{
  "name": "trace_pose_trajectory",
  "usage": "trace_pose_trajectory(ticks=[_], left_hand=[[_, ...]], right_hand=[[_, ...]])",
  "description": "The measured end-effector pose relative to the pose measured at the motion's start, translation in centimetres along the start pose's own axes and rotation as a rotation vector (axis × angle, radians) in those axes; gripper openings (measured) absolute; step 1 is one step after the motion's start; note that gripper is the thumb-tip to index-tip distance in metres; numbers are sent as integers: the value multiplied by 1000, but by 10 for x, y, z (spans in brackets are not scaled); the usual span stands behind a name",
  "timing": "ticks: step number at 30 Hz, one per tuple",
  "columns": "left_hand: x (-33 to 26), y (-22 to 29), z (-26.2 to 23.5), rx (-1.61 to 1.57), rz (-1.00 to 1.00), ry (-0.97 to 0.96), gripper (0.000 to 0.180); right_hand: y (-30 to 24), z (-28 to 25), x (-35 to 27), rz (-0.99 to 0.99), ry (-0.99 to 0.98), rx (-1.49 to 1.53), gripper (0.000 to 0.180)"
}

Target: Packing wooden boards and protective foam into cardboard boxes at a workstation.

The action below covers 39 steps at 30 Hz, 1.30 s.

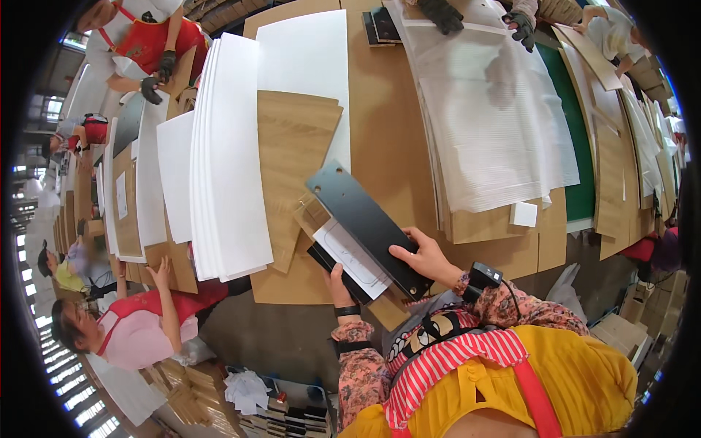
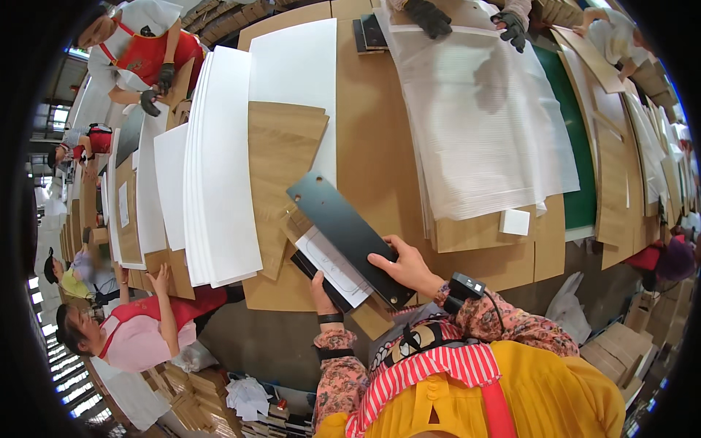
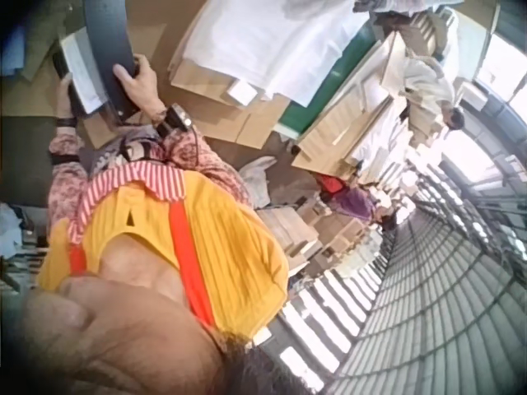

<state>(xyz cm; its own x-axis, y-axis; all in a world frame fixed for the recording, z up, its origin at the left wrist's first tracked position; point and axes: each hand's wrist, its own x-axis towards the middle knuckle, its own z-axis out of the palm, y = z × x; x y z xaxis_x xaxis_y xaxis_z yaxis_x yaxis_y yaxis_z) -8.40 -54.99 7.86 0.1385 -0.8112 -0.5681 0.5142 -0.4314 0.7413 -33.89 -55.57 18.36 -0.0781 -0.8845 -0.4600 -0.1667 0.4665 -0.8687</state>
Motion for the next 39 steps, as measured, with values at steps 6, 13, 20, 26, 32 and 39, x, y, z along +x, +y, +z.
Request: trace_pose_trajectory(ticks=[6,13,20,26,32,39], left_hand=[[-5,9,-14,7,-15,26,56],[-34,41,1,-208,-223,-29,61],[-32,24,28,-290,-224,-69,60],[-33,19,4,-312,-162,51,60],[-37,12,19,-339,-225,64,61],[-17,-5,1,-92,25,29,62]], right_hand=[[30,-13,43,147,24,-60,58],[8,-6,140,-119,386,289,40],[-61,-59,367,-335,743,-33,58],[-75,-5,446,-443,733,237,44],[-71,-55,480,-341,1180,-404,43],[-51,56,117,-248,-309,-55,86]])
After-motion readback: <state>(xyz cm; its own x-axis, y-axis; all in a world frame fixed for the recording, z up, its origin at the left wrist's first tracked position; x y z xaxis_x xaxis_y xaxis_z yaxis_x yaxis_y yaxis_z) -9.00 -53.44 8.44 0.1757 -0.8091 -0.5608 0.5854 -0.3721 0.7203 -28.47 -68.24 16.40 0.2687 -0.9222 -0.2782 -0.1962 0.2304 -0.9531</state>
